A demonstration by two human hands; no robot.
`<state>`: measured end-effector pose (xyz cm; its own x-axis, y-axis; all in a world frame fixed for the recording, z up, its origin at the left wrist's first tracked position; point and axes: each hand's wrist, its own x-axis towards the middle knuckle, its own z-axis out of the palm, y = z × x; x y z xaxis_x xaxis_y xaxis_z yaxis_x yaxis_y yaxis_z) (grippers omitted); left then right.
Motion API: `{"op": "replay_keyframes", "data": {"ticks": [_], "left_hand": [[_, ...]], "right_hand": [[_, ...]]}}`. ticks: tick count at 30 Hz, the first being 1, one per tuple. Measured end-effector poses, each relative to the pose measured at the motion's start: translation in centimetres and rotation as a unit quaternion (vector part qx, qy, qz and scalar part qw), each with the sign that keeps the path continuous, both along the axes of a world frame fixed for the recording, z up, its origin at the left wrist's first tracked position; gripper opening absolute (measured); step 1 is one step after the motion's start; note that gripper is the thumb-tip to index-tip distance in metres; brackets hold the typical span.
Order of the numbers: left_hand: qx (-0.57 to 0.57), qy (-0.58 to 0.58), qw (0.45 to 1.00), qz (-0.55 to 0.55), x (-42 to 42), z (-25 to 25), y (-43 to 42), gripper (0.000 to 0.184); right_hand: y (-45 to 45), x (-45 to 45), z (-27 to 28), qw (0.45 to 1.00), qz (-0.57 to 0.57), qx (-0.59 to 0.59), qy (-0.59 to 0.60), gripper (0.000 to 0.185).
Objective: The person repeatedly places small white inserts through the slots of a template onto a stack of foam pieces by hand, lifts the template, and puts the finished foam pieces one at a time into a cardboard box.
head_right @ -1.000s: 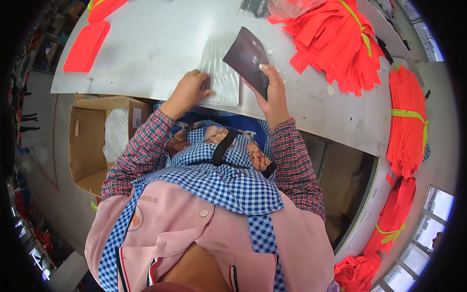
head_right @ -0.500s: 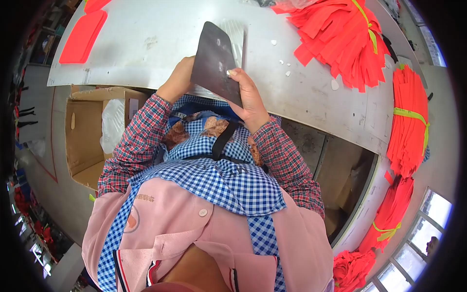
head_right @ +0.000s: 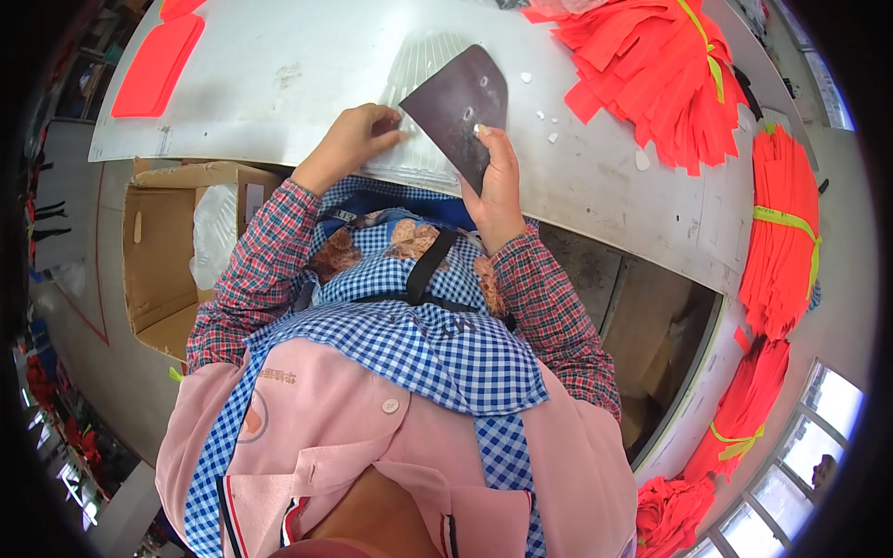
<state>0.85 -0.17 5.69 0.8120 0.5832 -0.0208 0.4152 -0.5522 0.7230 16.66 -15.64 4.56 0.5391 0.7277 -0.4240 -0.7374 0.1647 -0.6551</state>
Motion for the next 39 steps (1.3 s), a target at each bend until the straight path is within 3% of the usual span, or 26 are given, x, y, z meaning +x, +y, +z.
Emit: {"op": "replay_keyframes", "data": {"ticks": [1,4,8,15,18,22,29,30,31,32,33,35,37,38,39], "left_hand": [[-0.003,0.017,1.000,-0.006,-0.1,0.8,-0.6,0.039],[0.190,-0.013,0.980,-0.055,-0.3,0.6,-2.9,0.049],[0.174,0.016,0.981,-0.082,0.4,0.3,-4.8,0.046],[0.160,-0.033,0.987,-0.002,1.1,-1.1,-3.2,0.017],[-0.138,-0.071,0.978,0.137,0.5,2.7,-1.1,0.017],[-0.024,-0.232,0.948,0.216,-3.5,3.0,4.5,0.019],[0.166,-0.349,0.828,0.405,-18.5,6.3,6.6,0.021],[0.213,-0.343,0.800,0.443,-20.7,5.9,6.0,0.021],[0.213,-0.415,0.770,0.435,-23.0,4.6,5.9,0.021],[0.245,-0.356,0.764,0.479,-25.4,3.2,5.3,0.022],[0.276,-0.293,0.752,0.522,-28.0,1.7,4.3,0.022],[0.283,-0.220,0.723,0.590,-32.1,-2.1,2.0,0.023],[0.231,-0.172,0.720,0.632,-34.6,-6.9,-0.3,0.024],[0.200,-0.130,0.726,0.645,-35.4,-9.1,-1.3,0.023],[0.190,-0.106,0.736,0.641,-35.9,-11.5,-2.0,0.023]], "right_hand": [[0.0,0.0,0.0,1.000,-0.004,-0.013,-0.002,0.006],[0.0,0.6,-0.6,0.999,0.013,-0.043,0.000,0.005],[0.1,0.3,-0.8,1.000,0.000,-0.019,-0.003,0.005],[0.0,0.5,-2.2,0.999,0.025,0.015,-0.040,0.009],[0.1,0.1,-1.7,0.999,0.009,0.008,-0.036,0.006],[-0.1,-0.8,-0.7,0.998,0.002,-0.002,-0.067,0.006],[-0.3,-0.9,-1.9,0.994,0.012,-0.009,-0.111,0.010],[-0.3,-0.9,-1.7,0.992,0.003,-0.037,-0.121,0.012],[-0.3,-1.0,-1.4,0.989,-0.004,-0.063,-0.131,0.016],[-0.3,-1.0,-1.3,0.986,-0.005,-0.088,-0.140,0.020],[-1.2,0.0,-2.2,0.906,0.052,-0.075,-0.414,0.030],[-1.5,-0.4,-2.2,0.896,0.083,-0.060,-0.433,0.046],[-0.7,-1.7,0.1,0.957,0.064,-0.073,-0.272,0.017],[-0.2,-2.4,1.2,0.978,0.042,-0.080,-0.189,0.010],[-0.2,-2.3,1.2,0.978,0.045,-0.079,-0.190,0.010]]}}
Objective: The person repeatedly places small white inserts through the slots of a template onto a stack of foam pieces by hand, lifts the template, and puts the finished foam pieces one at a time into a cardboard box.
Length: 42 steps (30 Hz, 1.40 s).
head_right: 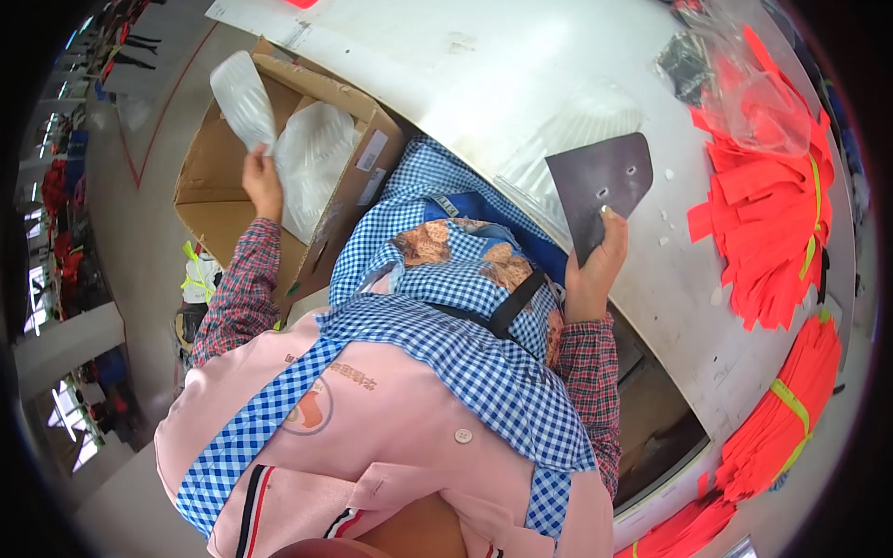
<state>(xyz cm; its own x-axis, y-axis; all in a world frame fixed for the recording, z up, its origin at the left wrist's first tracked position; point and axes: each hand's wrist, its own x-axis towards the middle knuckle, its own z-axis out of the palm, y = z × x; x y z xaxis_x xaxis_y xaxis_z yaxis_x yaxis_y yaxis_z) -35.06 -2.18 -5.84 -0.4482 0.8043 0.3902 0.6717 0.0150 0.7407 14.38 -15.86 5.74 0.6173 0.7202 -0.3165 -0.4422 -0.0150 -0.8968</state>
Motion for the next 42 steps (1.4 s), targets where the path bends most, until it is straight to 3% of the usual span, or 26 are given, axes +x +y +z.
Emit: {"op": "replay_keyframes", "data": {"ticks": [4,7,11,14,20,23,26,27,29,30,32,35,39,42], "left_hand": [[-0.123,0.081,0.988,-0.041,1.5,-4.2,-1.8,0.022],[-0.225,0.032,0.974,0.002,3.1,-6.5,-2.6,0.021],[-0.275,-0.010,0.961,0.017,4.4,-8.4,-4.5,0.024],[-0.304,0.000,0.952,0.024,3.7,-9.8,-5.1,0.030],[-0.460,0.067,0.883,-0.068,2.7,-9.0,-4.7,0.043],[-0.528,0.170,0.830,-0.061,2.5,-8.4,-4.1,0.042],[-0.337,0.189,0.916,-0.111,2.1,-6.4,-2.0,0.037],[-0.218,0.169,0.952,-0.136,1.9,-5.6,-0.3,0.029],[-0.124,0.100,0.983,-0.087,6.1,2.8,2.9,0.017],[0.003,-0.017,0.988,-0.153,6.8,4.2,4.6,0.016],[0.028,-0.125,0.971,-0.204,12.5,11.9,4.7,0.018],[0.044,-0.186,0.918,-0.347,19.7,16.7,3.6,0.021],[-0.043,-0.028,0.860,-0.508,28.8,15.8,0.5,0.036],[-0.001,0.132,0.810,-0.571,31.9,11.9,-1.5,0.050]], "right_hand": [[0.0,-0.5,0.8,1.000,0.004,-0.011,-0.010,0.011],[0.1,-0.4,0.2,1.000,0.006,-0.009,-0.028,0.011],[0.1,1.2,-1.8,0.996,-0.008,-0.002,0.083,0.021],[0.3,0.6,-1.0,0.998,-0.010,-0.012,0.064,0.018],[0.1,1.1,-1.8,0.998,-0.001,0.015,0.067,0.016],[0.1,0.5,-1.1,0.999,-0.016,-0.002,0.046,0.012],[0.2,0.4,-0.6,0.998,-0.029,0.008,0.053,0.011],[0.2,0.5,-0.6,0.999,-0.030,0.020,0.035,0.009],[0.3,1.1,-1.0,0.999,-0.037,0.036,-0.007,0.007],[0.3,1.8,-1.5,0.998,-0.028,0.034,-0.049,0.007],[0.8,2.9,-2.6,0.991,-0.002,0.032,-0.127,0.006],[1.8,3.6,-2.5,0.974,0.055,0.049,-0.215,0.007],[3.6,4.7,-3.3,0.940,0.149,-0.001,-0.308,0.012],[4.8,4.9,-3.3,0.910,0.196,-0.053,-0.361,0.017]]}}
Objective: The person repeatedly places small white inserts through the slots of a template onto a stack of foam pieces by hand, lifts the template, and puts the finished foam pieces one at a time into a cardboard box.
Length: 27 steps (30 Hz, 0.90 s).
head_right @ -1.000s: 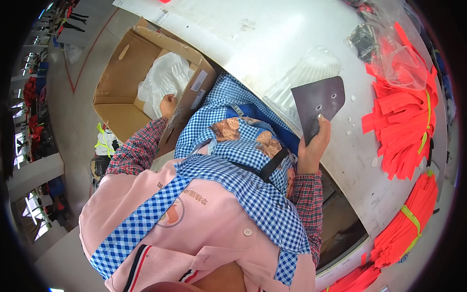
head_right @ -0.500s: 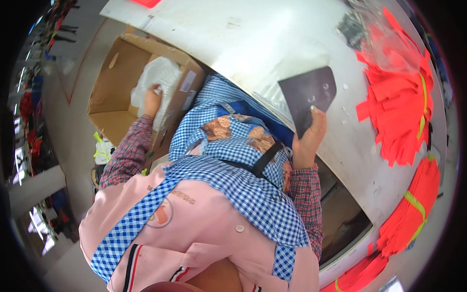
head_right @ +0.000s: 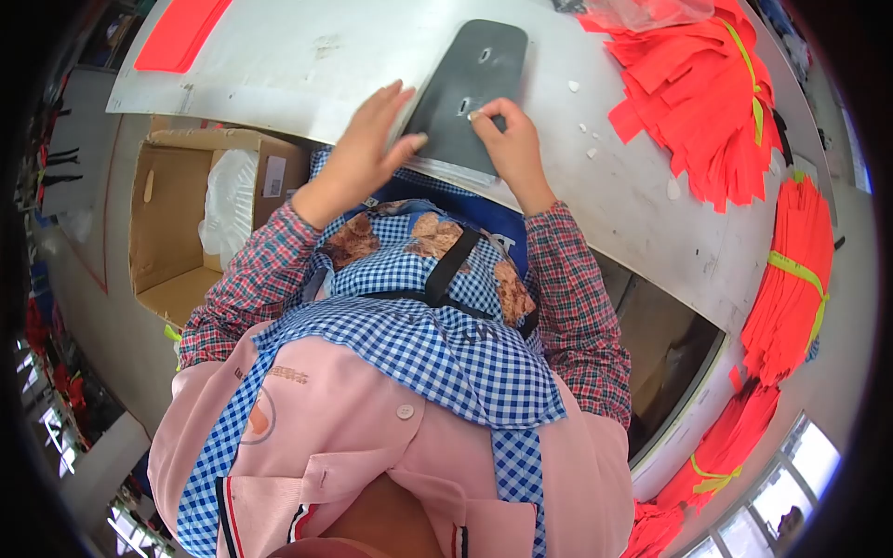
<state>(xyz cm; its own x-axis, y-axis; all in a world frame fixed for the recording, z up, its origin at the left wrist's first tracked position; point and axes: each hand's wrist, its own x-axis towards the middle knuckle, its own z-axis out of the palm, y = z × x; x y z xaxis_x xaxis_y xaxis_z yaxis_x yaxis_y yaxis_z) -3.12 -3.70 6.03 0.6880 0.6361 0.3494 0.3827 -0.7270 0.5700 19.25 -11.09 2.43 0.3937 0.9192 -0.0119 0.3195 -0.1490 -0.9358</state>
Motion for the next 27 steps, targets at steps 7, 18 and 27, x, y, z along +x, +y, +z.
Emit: {"op": "replay_keyframes", "data": {"ticks": [7,18,27], "left_hand": [[0.068,0.140,0.986,-0.059,0.9,-3.4,-1.0,0.054],[-0.002,0.086,0.993,-0.076,0.1,-3.9,-0.8,0.055],[0.028,0.061,0.996,-0.053,0.6,-3.6,0.1,0.056]], "right_hand": [[-0.4,-0.2,0.9,0.994,-0.061,-0.081,-0.045,0.019],[-2.6,-0.8,0.0,0.992,-0.109,0.018,-0.056,0.014],[-2.8,-0.8,-0.3,0.989,-0.116,0.036,-0.079,0.014]]}}
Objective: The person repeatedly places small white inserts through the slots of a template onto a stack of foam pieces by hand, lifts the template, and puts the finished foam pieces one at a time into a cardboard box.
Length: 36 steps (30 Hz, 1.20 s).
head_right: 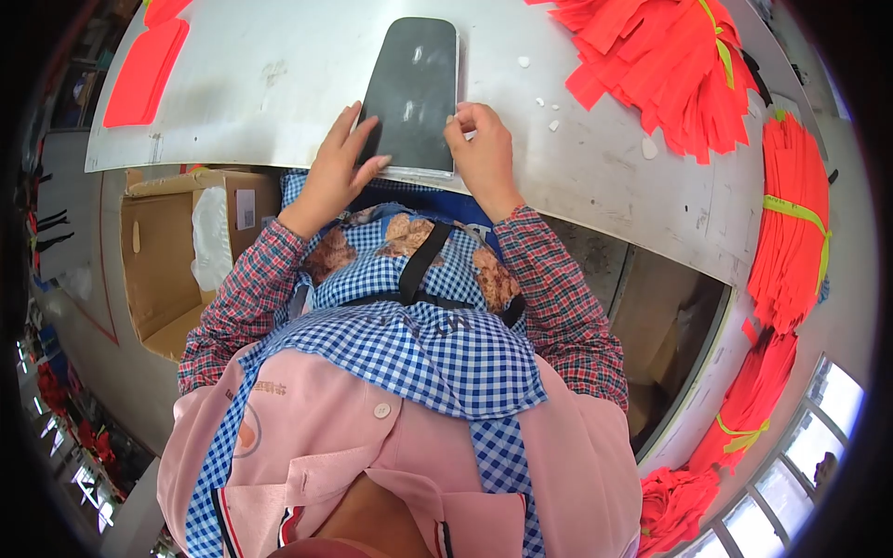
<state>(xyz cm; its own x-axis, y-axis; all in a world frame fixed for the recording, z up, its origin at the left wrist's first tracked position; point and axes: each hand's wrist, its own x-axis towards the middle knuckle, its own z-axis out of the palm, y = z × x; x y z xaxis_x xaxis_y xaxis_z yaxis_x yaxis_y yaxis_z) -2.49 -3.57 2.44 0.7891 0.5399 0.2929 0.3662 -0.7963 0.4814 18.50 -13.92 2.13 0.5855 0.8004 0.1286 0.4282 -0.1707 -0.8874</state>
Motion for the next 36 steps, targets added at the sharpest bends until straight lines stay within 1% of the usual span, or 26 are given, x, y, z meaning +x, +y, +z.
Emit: {"op": "replay_keyframes", "data": {"ticks": [1,4,8,15,17,21,23,27,29,32,36], "left_hand": [[0.017,-0.007,1.000,0.012,0.4,0.0,0.4,0.057],[-0.051,-0.050,0.997,0.039,2.4,-0.3,2.2,0.059],[-0.081,-0.037,0.996,0.022,3.7,-0.5,3.3,0.059],[-0.030,-0.010,0.999,0.005,4.2,-1.1,3.6,0.059],[-0.024,-0.007,1.000,0.005,4.2,-1.2,3.6,0.058],[0.032,0.003,0.999,0.011,4.1,-1.7,3.4,0.053],[0.054,0.003,0.999,0.011,4.0,-2.1,3.5,0.051],[0.028,0.008,1.000,0.008,4.1,-2.2,3.4,0.051],[-0.001,0.013,1.000,0.014,4.1,-2.3,3.4,0.051],[0.027,0.016,0.999,0.011,4.0,-2.0,3.3,0.050],[0.016,0.026,0.999,0.021,4.0,-2.1,3.2,0.050]], "right_hand": [[0.0,0.0,-0.1,1.000,-0.003,0.004,0.002,0.014],[0.2,0.0,-0.3,1.000,-0.008,0.014,0.004,0.014],[0.4,0.0,-0.4,1.000,-0.010,0.010,0.006,0.015],[0.4,0.0,-0.1,1.000,-0.015,-0.004,0.004,0.015],[0.4,0.0,-0.2,1.000,-0.016,0.005,-0.002,0.016],[0.6,0.0,0.5,0.999,-0.034,0.028,-0.003,0.016],[0.8,-0.1,1.7,1.000,-0.006,-0.004,0.010,0.016],[1.6,-0.1,1.8,0.994,0.059,-0.068,0.053,0.017],[2.3,0.0,1.8,0.991,0.078,-0.099,0.037,0.019],[3.3,-0.1,1.9,0.987,0.103,-0.122,0.015,0.020],[4.6,-0.3,2.4,0.981,0.112,-0.151,-0.047,0.021]]}}
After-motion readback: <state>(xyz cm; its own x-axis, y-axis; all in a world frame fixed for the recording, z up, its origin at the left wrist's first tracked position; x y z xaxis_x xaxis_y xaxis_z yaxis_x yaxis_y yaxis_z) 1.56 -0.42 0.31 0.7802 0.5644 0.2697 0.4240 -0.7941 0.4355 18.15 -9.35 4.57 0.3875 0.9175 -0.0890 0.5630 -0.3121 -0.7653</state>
